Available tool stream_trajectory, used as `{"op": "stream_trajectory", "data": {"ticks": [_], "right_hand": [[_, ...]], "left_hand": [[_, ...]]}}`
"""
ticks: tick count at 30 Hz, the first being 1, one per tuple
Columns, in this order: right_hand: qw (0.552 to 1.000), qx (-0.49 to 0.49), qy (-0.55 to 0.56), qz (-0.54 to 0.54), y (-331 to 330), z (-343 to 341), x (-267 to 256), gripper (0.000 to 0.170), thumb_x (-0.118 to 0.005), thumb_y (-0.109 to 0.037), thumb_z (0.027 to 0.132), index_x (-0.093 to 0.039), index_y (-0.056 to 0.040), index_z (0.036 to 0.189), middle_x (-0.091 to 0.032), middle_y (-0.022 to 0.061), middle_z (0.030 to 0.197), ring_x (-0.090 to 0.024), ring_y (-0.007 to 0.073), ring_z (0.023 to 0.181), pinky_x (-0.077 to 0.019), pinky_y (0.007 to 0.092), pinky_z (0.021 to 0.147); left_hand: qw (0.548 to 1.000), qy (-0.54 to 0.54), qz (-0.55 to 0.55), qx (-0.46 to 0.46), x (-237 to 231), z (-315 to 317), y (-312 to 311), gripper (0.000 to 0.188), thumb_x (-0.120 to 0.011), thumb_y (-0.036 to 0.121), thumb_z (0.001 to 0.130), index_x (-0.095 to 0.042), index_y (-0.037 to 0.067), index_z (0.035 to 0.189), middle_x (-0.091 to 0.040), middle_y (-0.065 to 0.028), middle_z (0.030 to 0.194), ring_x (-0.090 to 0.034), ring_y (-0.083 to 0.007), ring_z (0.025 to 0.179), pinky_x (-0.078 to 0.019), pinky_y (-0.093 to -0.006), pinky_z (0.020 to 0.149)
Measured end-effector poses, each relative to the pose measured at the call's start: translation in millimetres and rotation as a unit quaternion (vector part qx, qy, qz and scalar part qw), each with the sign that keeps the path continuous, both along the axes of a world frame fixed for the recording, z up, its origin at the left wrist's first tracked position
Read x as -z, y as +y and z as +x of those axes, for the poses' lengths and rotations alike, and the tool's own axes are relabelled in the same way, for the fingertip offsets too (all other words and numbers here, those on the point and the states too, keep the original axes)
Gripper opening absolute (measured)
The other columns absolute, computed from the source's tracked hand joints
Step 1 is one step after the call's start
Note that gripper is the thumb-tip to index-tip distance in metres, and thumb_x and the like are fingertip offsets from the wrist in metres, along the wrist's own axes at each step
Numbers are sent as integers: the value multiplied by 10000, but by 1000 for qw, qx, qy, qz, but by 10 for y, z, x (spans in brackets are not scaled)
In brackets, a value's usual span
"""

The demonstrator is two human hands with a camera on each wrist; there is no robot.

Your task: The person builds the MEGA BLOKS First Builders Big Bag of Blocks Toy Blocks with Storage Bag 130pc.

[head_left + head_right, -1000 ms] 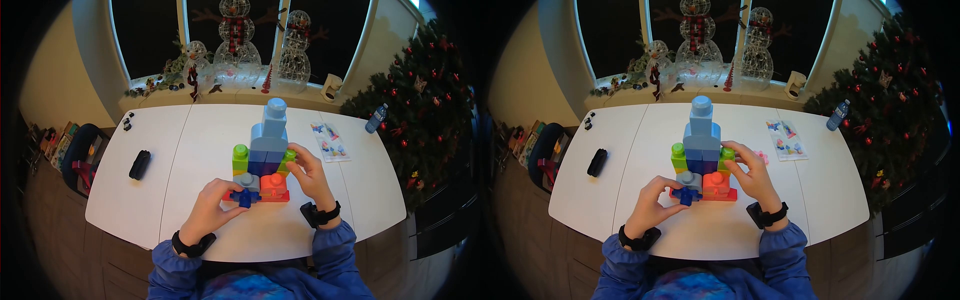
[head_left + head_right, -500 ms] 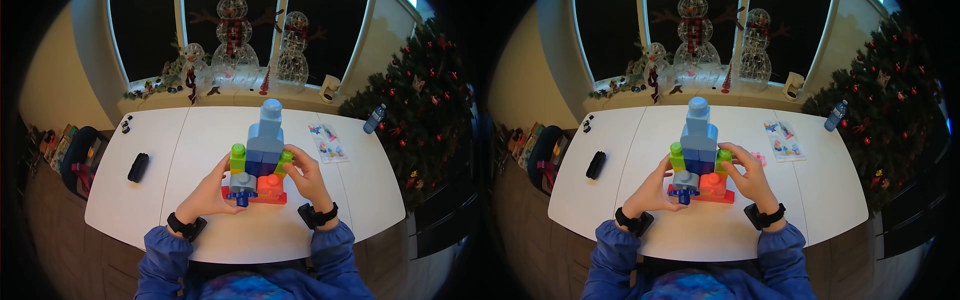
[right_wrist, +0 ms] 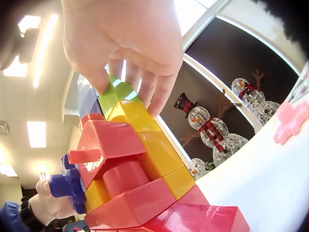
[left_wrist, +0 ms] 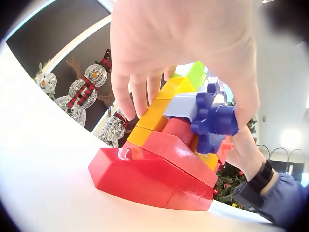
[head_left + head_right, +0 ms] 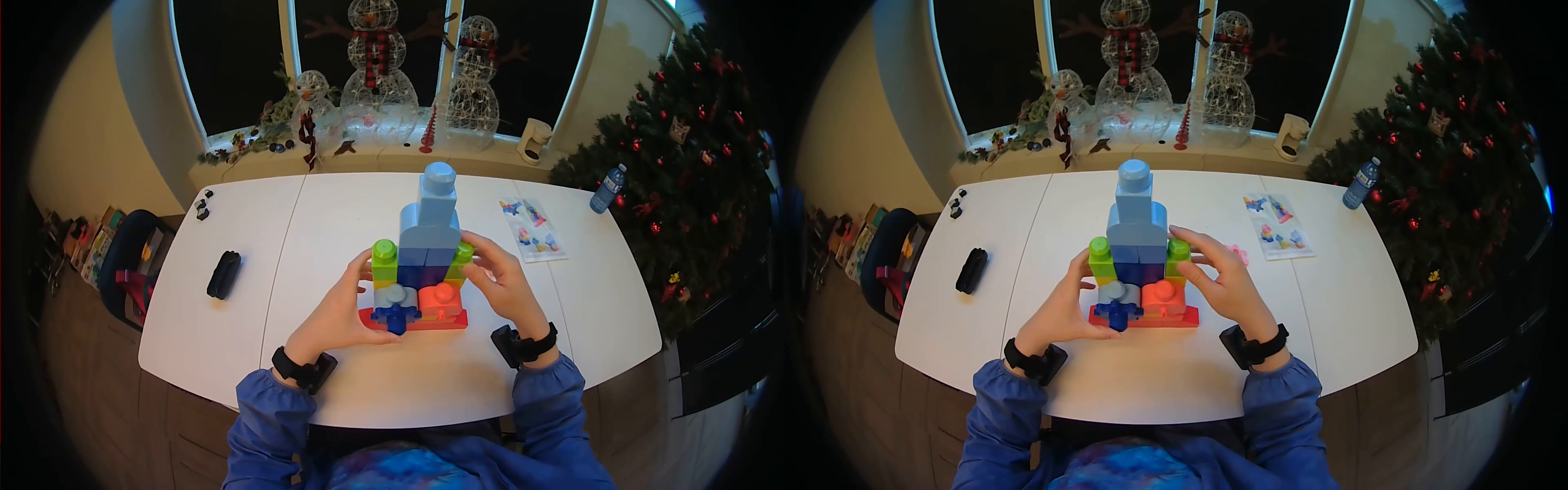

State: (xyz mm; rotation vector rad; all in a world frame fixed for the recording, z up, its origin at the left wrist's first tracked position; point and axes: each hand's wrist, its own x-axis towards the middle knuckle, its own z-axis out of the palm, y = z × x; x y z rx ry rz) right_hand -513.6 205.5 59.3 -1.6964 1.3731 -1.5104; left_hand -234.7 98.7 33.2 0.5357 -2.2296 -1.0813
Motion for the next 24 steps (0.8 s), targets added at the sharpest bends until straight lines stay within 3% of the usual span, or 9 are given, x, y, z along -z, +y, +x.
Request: {"op": "stream_trajectory", "data": {"ticks": [2, 3, 5, 6, 9, 12, 18, 21, 24], "right_hand": [[999, 6, -37, -12, 21, -125, -44, 445, -689, -166, 987, -602, -72, 1413, -670, 112, 1337, -645, 246, 1218, -516, 386, 1021], [998, 59, 35, -4, 27, -200, -70, 447, -693, -184, 984, -606, -76, 1409, -669, 125, 1328, -648, 266, 1210, -509, 390, 1025], [971, 162, 177, 14, 43, -401, -100, 452, -701, -221, 979, -615, -85, 1401, -669, 151, 1309, -654, 306, 1195, -497, 398, 1031], [926, 206, 315, -10, 1, -593, 30, 430, -726, -263, 943, -653, -87, 1328, -668, 187, 1254, -657, 339, 1148, -531, 414, 949], [828, 300, 457, 121, -76, -793, 375, 386, -748, -318, 898, -688, -78, 1195, -681, 190, 1201, -664, 357, 1103, -558, 456, 859], [820, 270, 464, 199, -251, -940, 608, 335, -753, -316, 866, -693, -62, 1076, -717, 185, 1072, -697, 362, 994, -568, 485, 772], [844, 256, 446, 149, -384, -1211, 894, 241, -735, -238, 851, -690, -39, 980, -725, 177, 814, -721, 369, 774, -574, 463, 690], [907, 283, 282, 129, -60, -790, 290, 225, -755, -189, 826, -669, -18, 945, -718, 167, 798, -711, 328, 702, -558, 415, 638], [914, 331, 222, 68, 312, -351, -117, 224, -791, -132, 793, -643, -14, 912, -683, 126, 743, -671, 248, 630, -527, 342, 593]], "left_hand": [[999, 9, 38, 31, 10, 20, -112, 1229, -977, 356, 675, -239, 33, 1604, -532, -219, 1458, -531, -348, 1366, -440, -441, 1109], [997, 14, 58, 46, 21, 11, -179, 1217, -973, 359, 695, -234, 37, 1607, -522, -218, 1472, -523, -345, 1375, -432, -439, 1119], [973, 56, 205, 85, 43, -76, -356, 1101, -938, 318, 755, -281, 43, 1595, -535, -183, 1475, -537, -304, 1355, -425, -419, 1131], [952, 77, 279, 103, 46, -109, -406, 1043, -920, 298, 785, -305, 45, 1588, -541, -166, 1476, -544, -283, 1344, -421, -409, 1137], [943, 27, 303, 134, -87, -237, -425, 766, -867, 239, 853, -488, 33, 1485, -631, -109, 1374, -605, -203, 1218, -466, -358, 1071], [963, -21, 238, 124, -91, -362, -466, 552, -855, 194, 857, -635, 15, 1331, -711, -55, 1204, -638, -147, 1066, -501, -317, 981], [944, 25, 289, 156, 51, -429, -511, 483, -856, 163, 834, -678, 8, 1255, -726, -40, 1098, -642, -133, 979, -510, -301, 904], [938, 45, 306, 154, 98, -438, -493, 487, -860, 171, 829, -678, 8, 1249, -722, -36, 1091, -638, -128, 966, -508, -296, 887], [938, 50, 302, 161, 127, -442, -509, 488, -859, 168, 829, -677, 7, 1252, -721, -33, 1092, -635, -126, 969, -506, -292, 886]]}}
